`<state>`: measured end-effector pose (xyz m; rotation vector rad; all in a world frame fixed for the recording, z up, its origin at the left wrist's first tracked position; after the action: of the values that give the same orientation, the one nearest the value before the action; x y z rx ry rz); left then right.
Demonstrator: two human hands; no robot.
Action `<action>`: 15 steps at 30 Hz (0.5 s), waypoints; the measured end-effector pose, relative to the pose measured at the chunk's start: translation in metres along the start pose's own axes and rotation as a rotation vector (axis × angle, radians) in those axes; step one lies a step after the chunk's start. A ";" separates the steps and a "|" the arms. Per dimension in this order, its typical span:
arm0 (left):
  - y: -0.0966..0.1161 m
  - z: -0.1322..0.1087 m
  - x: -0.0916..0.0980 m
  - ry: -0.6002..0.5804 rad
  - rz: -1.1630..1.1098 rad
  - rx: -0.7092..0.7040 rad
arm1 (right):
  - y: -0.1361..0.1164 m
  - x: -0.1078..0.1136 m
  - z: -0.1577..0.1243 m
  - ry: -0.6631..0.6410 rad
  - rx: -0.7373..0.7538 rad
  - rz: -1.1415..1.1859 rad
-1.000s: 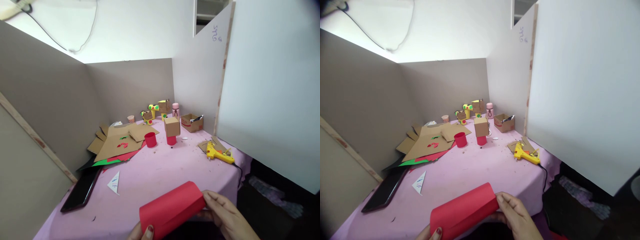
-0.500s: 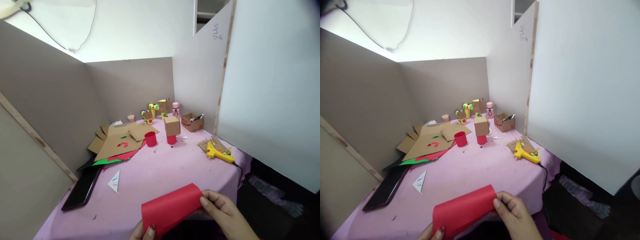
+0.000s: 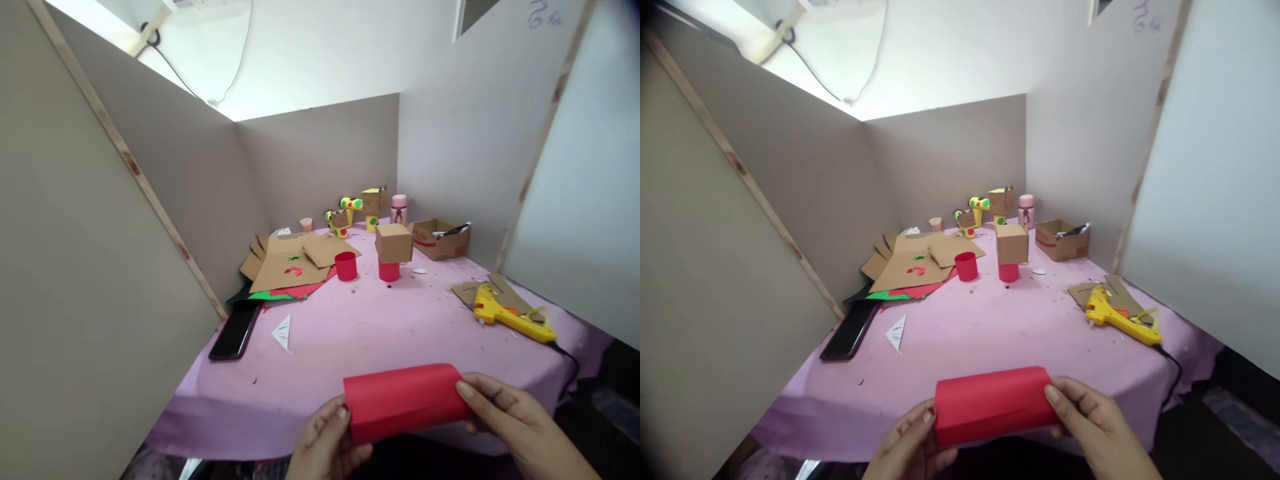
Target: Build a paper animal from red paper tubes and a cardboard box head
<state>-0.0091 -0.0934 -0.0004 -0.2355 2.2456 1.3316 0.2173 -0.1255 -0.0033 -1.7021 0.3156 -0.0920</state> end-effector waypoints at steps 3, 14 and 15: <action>0.001 -0.001 -0.001 -0.023 0.008 -0.025 | 0.008 0.003 0.002 -0.027 -0.015 -0.004; 0.006 -0.006 0.012 0.087 0.359 -0.455 | 0.016 0.001 0.004 -0.062 -0.078 0.040; 0.007 -0.006 0.014 0.105 0.384 -0.447 | 0.015 0.000 0.004 -0.059 -0.076 0.038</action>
<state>-0.0255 -0.0939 0.0001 -0.0251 2.1180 2.0675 0.2162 -0.1235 -0.0185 -1.7700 0.3106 -0.0018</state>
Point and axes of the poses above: each hand's wrist, its own z-axis towards the middle knuckle, its own x-axis out of the back of the hand, y = z × x, the point moved 6 cm from there along z, towards the middle knuckle, and after that the axes turned 1 degree about -z, right-handed, at the moved point
